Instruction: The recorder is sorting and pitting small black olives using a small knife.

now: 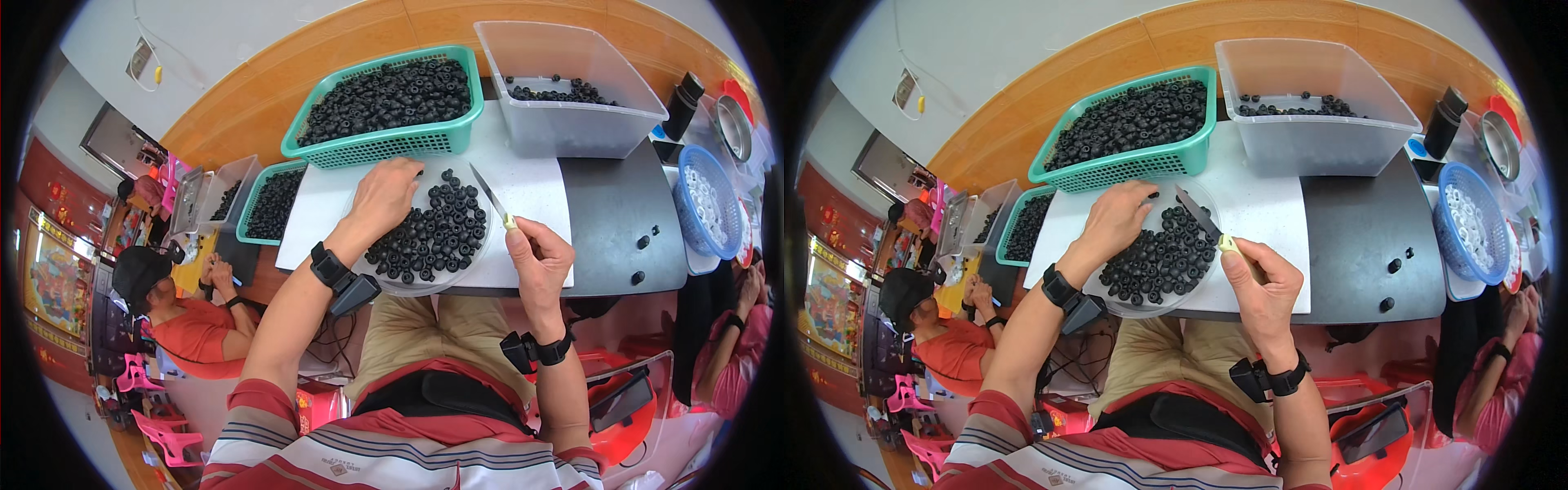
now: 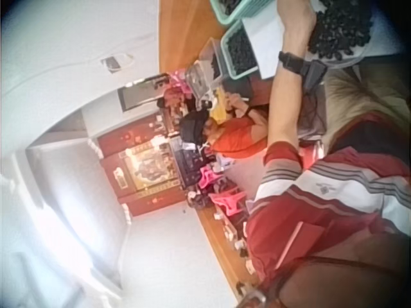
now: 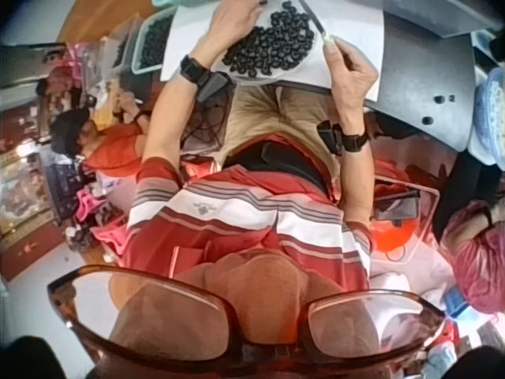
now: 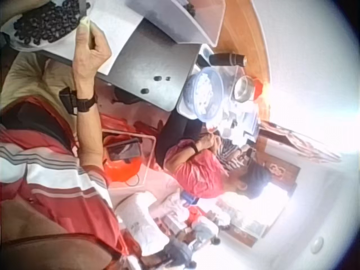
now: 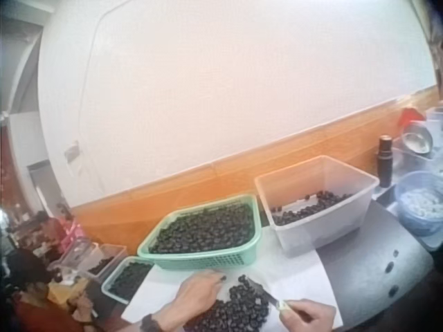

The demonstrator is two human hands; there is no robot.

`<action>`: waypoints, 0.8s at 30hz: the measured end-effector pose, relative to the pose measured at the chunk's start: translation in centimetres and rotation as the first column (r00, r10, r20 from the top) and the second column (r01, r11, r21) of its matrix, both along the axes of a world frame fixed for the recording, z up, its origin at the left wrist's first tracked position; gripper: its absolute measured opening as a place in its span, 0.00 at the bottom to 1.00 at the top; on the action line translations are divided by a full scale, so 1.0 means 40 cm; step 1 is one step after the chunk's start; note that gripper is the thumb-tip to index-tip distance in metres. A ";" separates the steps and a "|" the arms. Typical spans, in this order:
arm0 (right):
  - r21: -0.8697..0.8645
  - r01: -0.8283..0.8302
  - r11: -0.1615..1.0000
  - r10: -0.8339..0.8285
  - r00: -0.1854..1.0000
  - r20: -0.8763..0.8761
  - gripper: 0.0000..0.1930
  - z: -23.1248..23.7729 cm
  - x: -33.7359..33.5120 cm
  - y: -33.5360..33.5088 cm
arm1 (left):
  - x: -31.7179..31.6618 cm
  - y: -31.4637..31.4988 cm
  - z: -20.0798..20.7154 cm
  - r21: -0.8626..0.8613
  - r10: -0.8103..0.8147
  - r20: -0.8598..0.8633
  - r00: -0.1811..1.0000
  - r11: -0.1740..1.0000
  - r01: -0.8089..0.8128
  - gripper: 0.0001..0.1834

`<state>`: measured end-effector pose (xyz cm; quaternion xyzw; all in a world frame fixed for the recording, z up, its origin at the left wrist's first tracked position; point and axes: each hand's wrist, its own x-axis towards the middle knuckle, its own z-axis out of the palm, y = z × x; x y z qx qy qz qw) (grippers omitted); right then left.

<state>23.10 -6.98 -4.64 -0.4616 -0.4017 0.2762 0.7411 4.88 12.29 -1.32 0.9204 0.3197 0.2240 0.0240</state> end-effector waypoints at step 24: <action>-0.009 -0.027 1.000 0.027 0.999 0.021 0.12 0.003 0.001 0.000 | 0.013 -0.081 0.059 -0.467 0.028 0.221 0.975 0.880 0.081 0.07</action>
